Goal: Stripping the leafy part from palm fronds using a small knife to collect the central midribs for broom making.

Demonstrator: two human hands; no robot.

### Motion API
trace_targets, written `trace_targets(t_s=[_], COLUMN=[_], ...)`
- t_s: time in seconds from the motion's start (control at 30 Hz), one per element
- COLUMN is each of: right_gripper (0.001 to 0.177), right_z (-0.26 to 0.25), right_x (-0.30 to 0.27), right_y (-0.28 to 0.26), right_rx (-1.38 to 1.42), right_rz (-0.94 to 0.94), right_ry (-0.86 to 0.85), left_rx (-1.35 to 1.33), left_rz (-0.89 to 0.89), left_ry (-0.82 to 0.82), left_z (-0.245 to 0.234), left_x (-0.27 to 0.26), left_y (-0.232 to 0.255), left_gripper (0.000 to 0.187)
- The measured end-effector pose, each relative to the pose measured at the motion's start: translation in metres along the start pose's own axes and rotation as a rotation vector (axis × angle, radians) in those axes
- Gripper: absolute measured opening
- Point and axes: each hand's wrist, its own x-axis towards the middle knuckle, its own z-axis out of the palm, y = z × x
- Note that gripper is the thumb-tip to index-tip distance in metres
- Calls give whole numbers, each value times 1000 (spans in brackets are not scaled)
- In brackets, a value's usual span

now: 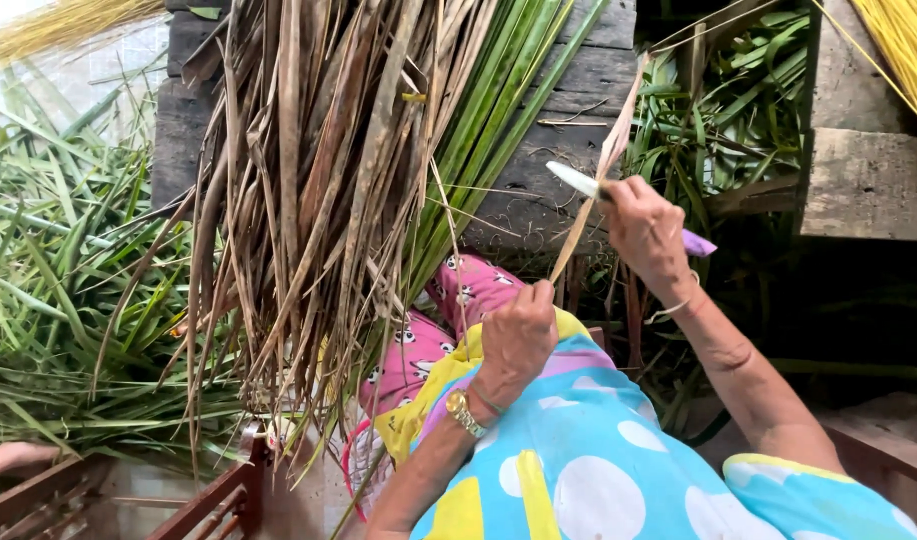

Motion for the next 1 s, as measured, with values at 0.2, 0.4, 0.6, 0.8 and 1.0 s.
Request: trace_targets(t_s=[0.2,0.4,0.6,0.8,1.0], right_gripper=[11,8,10,16,22], right_z=[28,55,69,16,-74], right_x=[21,33,39,43,14], right_y=[106,158,226,182,23], right_rx=[-54,-45,-163,394,1165], right_rz=[62,89,158,580,544], right_ry=[11,34,143,175,-17], left_rx=[-48,-178,-332,-420,-702], left_rz=[11,-33,-222,-426,-453], left_ry=[-132,-246,-370,-346,-266], left_z=[-23,-80,-133,-150,-117], left_x=[-32,-40,-66,-73,-22], left_y=[-8,-20,-55,-80,-54], left_gripper=[12,18,23,14,18])
